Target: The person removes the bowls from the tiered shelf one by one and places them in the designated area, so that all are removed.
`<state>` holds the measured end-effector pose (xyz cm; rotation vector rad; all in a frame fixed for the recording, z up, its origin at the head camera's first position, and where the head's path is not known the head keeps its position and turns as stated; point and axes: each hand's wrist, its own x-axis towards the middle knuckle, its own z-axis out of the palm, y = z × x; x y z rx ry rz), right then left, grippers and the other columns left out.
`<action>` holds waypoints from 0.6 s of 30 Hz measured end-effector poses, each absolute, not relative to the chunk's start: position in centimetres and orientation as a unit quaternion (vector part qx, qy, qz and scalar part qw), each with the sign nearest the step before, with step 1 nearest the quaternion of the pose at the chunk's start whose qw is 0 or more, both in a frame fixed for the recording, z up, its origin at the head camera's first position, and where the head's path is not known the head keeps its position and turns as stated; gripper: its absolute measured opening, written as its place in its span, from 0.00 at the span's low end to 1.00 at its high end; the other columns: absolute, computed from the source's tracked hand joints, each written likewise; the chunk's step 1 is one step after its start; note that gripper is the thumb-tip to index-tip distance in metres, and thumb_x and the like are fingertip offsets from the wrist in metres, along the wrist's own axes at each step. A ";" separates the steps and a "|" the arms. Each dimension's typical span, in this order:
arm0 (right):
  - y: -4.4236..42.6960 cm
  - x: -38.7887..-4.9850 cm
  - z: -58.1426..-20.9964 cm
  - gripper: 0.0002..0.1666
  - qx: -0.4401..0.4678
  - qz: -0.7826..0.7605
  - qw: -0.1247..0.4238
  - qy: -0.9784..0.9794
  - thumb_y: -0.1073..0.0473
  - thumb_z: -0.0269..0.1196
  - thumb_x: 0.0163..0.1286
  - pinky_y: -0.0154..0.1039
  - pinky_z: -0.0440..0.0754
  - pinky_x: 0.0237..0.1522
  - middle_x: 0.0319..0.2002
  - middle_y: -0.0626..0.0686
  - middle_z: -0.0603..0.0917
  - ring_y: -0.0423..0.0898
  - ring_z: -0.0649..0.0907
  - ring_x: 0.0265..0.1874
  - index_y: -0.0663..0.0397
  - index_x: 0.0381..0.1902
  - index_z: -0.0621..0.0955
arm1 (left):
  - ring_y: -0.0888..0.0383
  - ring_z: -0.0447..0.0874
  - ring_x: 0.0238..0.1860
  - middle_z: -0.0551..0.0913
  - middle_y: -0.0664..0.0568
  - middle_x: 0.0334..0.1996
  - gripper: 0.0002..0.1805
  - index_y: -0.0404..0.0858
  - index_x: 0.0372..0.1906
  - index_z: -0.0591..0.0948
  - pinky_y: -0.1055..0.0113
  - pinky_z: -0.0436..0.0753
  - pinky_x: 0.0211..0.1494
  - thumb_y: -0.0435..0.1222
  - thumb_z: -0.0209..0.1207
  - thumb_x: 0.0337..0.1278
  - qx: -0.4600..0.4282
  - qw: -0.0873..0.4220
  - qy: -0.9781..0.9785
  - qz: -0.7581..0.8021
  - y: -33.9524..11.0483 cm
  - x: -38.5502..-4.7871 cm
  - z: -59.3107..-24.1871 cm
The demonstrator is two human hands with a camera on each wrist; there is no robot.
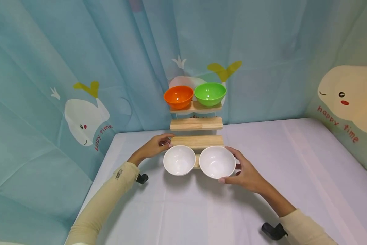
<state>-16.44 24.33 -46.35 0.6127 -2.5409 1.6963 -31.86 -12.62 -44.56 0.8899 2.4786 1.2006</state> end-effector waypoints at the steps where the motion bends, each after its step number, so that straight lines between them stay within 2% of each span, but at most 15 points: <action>1: 24.4 -16.5 -46.3 0.61 0.196 0.544 0.013 -0.816 0.68 0.78 0.50 0.41 0.86 0.32 0.68 0.63 0.64 0.35 0.84 0.44 0.52 0.78 0.58 | 0.51 0.80 0.55 0.81 0.43 0.54 0.28 0.37 0.72 0.71 0.56 0.80 0.59 0.41 0.59 0.72 0.304 0.122 0.850 0.413 -12.6 -31.9 -44.5; 8: 24.5 -16.2 -45.7 0.61 0.199 0.547 0.015 -0.813 0.69 0.78 0.50 0.40 0.86 0.32 0.68 0.62 0.64 0.33 0.84 0.44 0.53 0.77 0.58 | 0.51 0.80 0.55 0.80 0.44 0.53 0.29 0.37 0.72 0.70 0.59 0.81 0.57 0.41 0.59 0.72 0.303 0.126 0.847 0.417 -12.8 -32.3 -44.5; 14: 25.1 -15.8 -45.9 0.60 0.201 0.548 0.010 -0.812 0.70 0.77 0.50 0.40 0.87 0.34 0.64 0.36 0.65 0.35 0.85 0.44 0.54 0.77 0.59 | 0.52 0.81 0.53 0.80 0.44 0.52 0.28 0.38 0.72 0.70 0.60 0.81 0.55 0.41 0.58 0.72 0.302 0.135 0.846 0.418 -12.7 -32.3 -44.6; 18: 25.3 -15.5 -45.8 0.60 0.209 0.553 0.006 -0.807 0.71 0.77 0.49 0.40 0.87 0.34 0.63 0.33 0.66 0.36 0.84 0.43 0.56 0.77 0.59 | 0.52 0.80 0.54 0.80 0.45 0.53 0.29 0.38 0.73 0.70 0.59 0.81 0.56 0.42 0.58 0.73 0.304 0.136 0.850 0.408 -12.6 -32.2 -44.7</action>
